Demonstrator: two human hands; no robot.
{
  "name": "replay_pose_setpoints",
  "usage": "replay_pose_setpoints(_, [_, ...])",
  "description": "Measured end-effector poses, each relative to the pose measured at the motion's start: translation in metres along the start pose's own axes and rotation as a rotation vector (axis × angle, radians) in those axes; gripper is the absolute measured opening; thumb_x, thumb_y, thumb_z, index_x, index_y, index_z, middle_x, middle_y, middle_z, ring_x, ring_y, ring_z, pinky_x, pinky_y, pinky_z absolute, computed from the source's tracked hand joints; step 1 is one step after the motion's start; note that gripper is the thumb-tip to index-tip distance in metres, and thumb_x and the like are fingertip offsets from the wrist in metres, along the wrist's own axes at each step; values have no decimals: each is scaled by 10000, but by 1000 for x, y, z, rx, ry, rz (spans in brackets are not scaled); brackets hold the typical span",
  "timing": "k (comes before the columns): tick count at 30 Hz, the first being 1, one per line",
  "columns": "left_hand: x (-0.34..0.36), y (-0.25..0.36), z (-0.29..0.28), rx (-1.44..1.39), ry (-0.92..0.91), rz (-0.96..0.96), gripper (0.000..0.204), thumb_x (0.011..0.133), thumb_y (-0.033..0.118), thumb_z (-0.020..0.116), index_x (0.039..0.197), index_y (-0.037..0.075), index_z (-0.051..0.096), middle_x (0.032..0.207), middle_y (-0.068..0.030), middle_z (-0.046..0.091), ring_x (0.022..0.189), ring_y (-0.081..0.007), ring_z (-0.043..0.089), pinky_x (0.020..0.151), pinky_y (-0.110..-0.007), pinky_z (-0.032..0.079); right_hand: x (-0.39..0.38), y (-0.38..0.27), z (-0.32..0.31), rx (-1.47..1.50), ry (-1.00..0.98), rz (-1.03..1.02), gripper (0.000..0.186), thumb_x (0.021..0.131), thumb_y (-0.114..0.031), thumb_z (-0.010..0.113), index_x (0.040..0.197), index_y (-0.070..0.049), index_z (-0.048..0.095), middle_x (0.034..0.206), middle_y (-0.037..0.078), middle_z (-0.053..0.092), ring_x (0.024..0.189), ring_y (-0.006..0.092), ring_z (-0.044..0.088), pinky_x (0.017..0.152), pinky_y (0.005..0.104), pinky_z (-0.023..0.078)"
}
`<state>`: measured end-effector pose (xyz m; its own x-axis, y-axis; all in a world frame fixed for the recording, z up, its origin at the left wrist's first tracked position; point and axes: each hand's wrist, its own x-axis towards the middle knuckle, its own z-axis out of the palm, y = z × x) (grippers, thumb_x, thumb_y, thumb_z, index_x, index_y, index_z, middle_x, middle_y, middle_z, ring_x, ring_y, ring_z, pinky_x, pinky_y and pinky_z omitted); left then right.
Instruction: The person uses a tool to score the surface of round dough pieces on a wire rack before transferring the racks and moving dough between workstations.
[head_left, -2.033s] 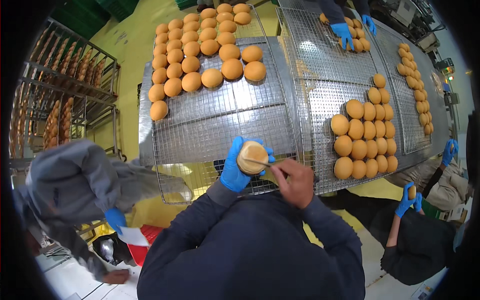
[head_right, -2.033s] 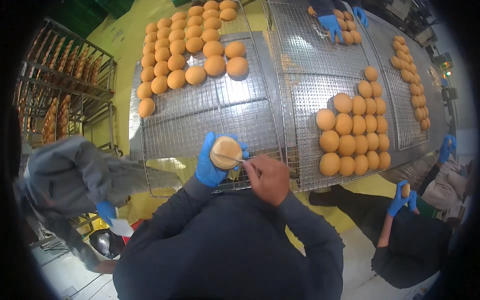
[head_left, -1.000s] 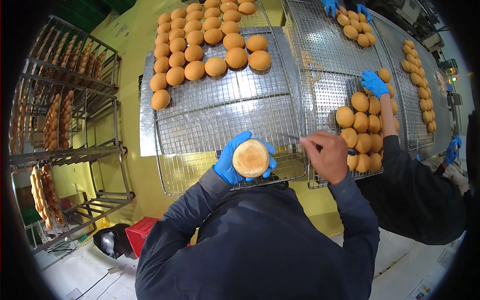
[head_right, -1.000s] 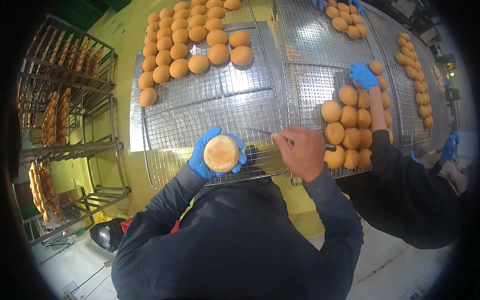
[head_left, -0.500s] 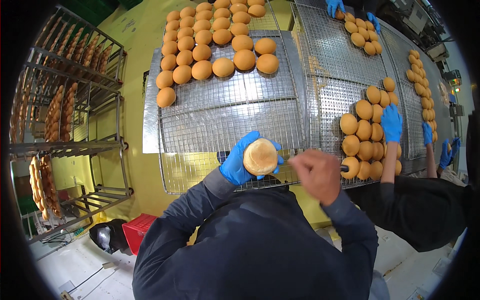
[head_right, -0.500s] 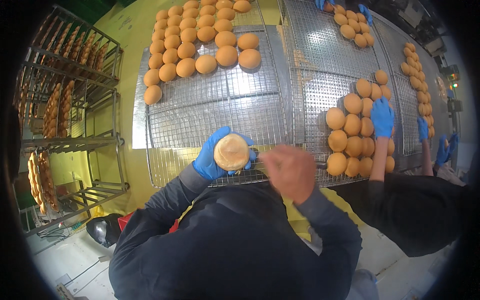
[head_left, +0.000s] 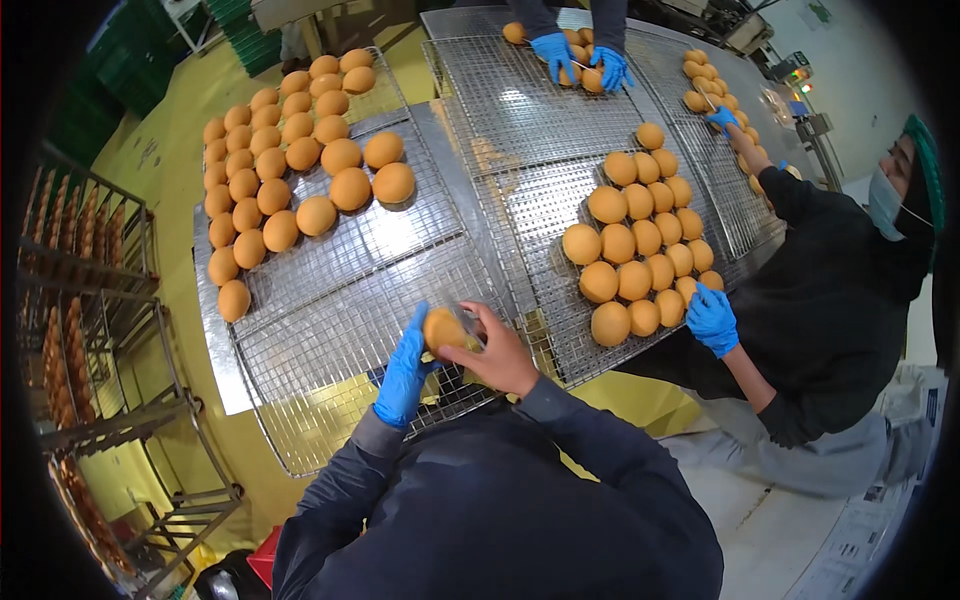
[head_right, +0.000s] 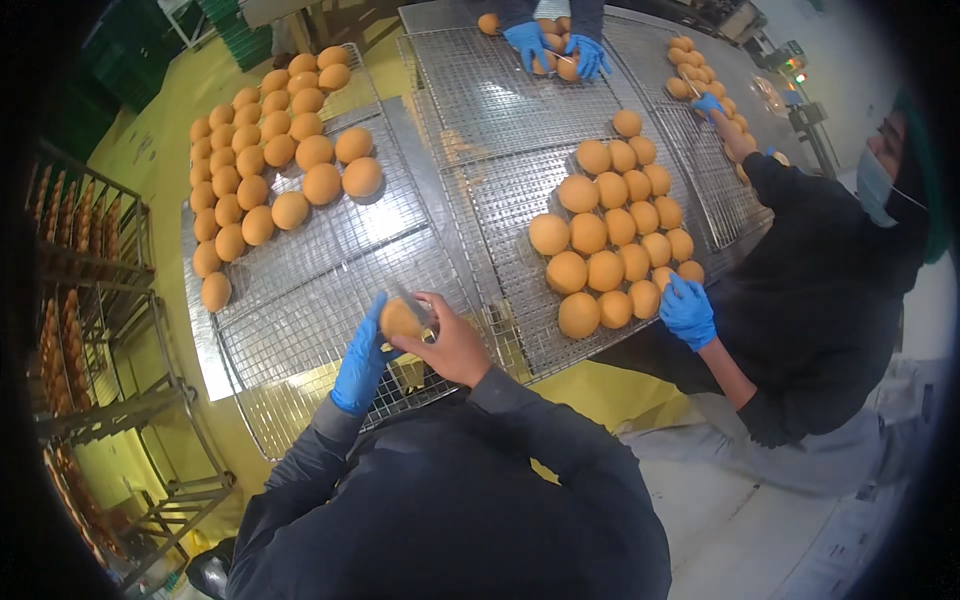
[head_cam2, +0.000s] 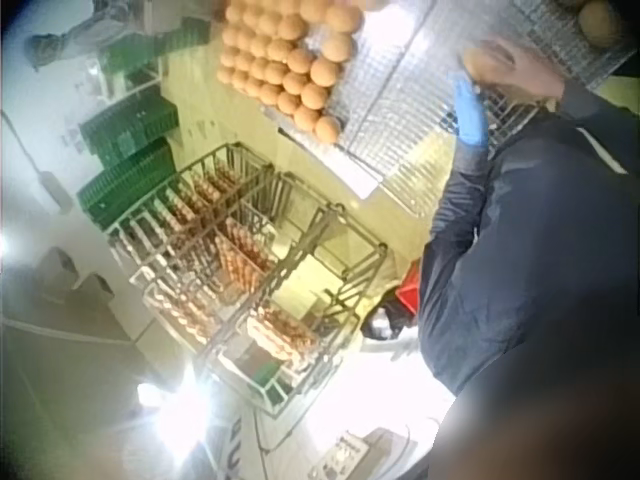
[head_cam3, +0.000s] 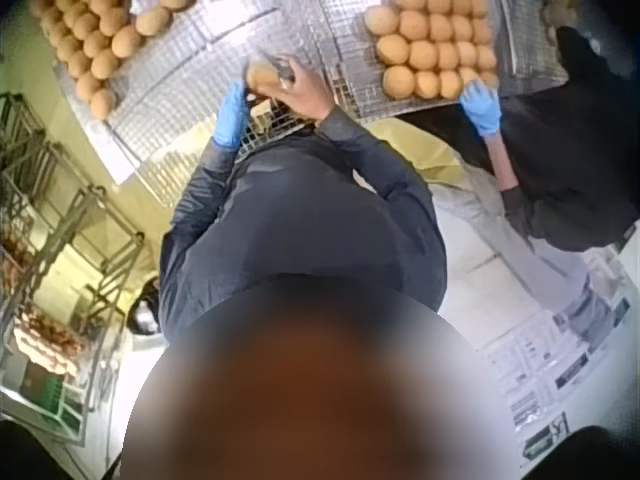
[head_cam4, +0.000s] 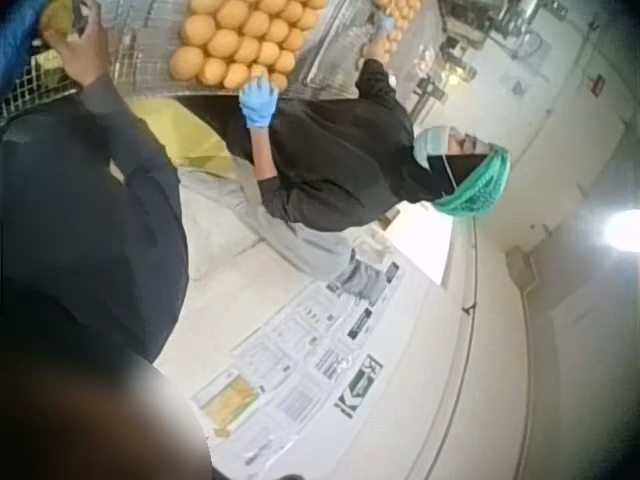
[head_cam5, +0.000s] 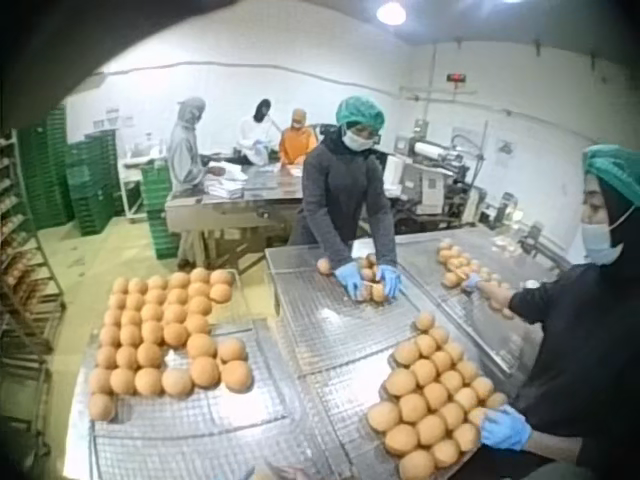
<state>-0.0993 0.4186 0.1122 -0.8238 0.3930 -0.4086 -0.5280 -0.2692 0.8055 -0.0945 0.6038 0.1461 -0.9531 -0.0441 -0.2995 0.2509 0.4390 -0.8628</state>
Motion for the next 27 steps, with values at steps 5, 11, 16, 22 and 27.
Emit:
replay_pose_setpoints(5, [-2,5,11,77,-80,14,599,1024,371,467,1528,108,275,1544,-71,326,1385,-277,364,1026,-404,448,76,48,-52,105,36,66,562,786,-387,768,1186,-43,576,970,130,666,884,233,648,800,358,508])
replay_pose_setpoints(11, [-4,14,-27,100,181,64,461,988,174,559,1429,78,460,1407,-73,492,1279,-234,474,995,-358,464,175,88,-188,-107,354,12,542,798,-302,731,1223,-11,560,1058,168,658,940,257,637,827,370,511])
replay_pose_setpoints(16, [22,35,-149,819,618,501,400,921,109,610,1314,51,563,1327,-137,552,1322,-275,435,1141,-409,280,190,132,-219,-439,413,36,590,798,-275,763,1285,-17,555,1128,169,644,962,277,640,851,382,510])
replay_pose_setpoints(22, [22,86,-318,1545,1106,212,738,844,238,701,1500,210,363,1551,-234,257,1425,-437,250,1160,-455,251,158,76,-192,-619,429,17,482,837,-270,726,1233,-25,600,1093,165,647,975,279,640,861,393,508])
replay_pose_setpoints(27, [28,86,-283,1518,1066,109,748,798,249,740,1468,194,412,1484,-249,355,1337,-442,369,1105,-467,342,103,68,-155,-182,508,-76,350,948,-226,585,1242,-37,604,948,99,650,854,194,612,766,341,494])
